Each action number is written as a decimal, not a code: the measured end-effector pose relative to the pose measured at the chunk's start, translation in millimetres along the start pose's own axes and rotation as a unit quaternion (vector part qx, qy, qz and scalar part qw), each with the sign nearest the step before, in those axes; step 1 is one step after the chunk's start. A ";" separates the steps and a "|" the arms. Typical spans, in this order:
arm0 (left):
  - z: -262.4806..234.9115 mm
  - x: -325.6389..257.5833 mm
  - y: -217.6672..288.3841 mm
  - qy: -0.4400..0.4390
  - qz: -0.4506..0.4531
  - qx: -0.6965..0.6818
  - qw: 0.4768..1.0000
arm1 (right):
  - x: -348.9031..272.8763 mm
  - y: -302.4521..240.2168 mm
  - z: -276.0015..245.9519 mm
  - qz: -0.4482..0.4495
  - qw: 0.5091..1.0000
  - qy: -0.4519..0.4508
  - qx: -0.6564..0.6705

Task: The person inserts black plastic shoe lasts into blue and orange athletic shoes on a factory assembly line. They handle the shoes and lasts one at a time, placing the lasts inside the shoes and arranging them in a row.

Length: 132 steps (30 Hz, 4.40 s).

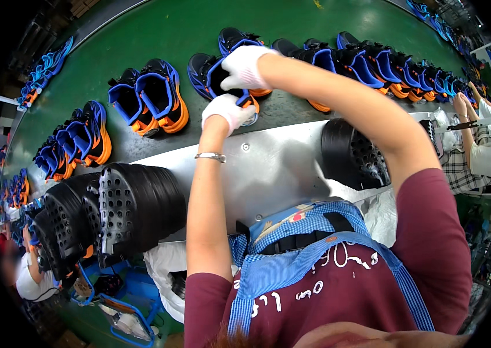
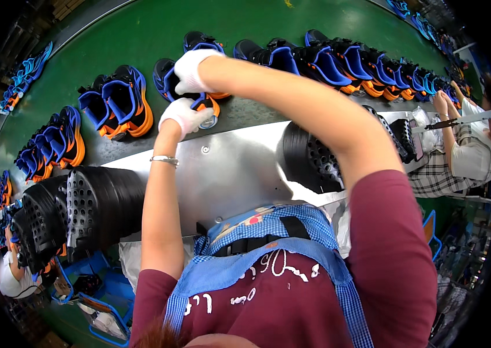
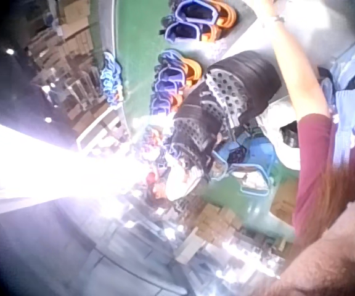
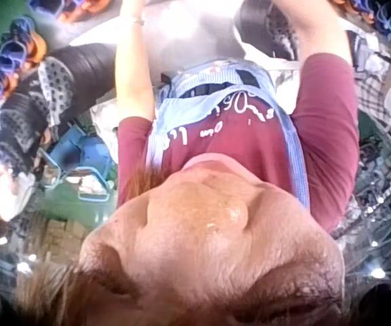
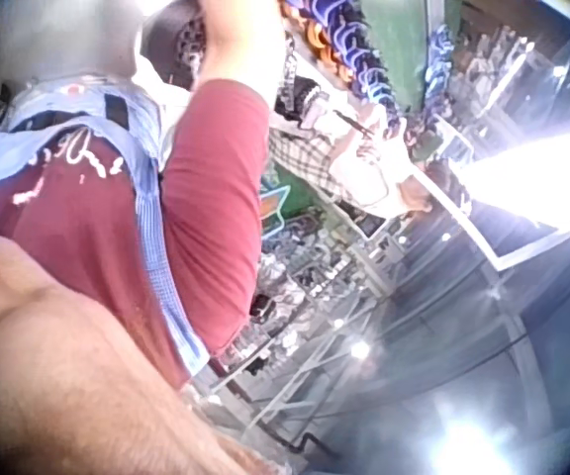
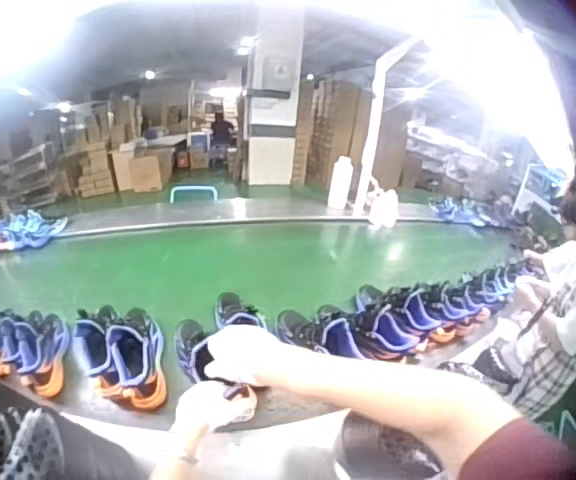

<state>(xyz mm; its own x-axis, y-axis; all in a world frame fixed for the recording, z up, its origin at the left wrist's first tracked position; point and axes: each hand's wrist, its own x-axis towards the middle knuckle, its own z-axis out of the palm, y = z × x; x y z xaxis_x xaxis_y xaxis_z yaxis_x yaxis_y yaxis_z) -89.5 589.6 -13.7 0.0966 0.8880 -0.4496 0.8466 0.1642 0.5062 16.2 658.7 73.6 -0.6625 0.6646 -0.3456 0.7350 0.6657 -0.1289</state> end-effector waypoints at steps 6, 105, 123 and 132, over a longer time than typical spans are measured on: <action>-6.9 -24.7 -50.4 0.126 0.069 -0.036 0.989 | -185.9 41.6 -60.1 0.020 0.979 0.202 0.002; 21.7 -28.3 -32.9 0.292 0.131 -0.139 0.937 | 22.6 -39.9 -23.6 0.084 0.996 -0.001 -0.019; 1.3 30.7 -42.8 0.009 0.032 0.080 0.996 | 114.6 -40.5 52.2 0.130 0.980 0.040 0.144; -24.5 -2.8 -8.4 0.003 -0.029 0.067 0.997 | 50.6 -31.3 15.2 0.066 0.995 -0.039 0.068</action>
<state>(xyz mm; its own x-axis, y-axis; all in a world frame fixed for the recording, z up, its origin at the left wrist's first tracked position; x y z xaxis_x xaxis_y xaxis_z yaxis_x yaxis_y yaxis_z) -109.7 596.3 1.3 0.0431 0.8809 -0.4713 0.9132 0.1567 0.3763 -38.1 666.3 46.1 -0.5504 0.7106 -0.4384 0.8306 0.5191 -0.2014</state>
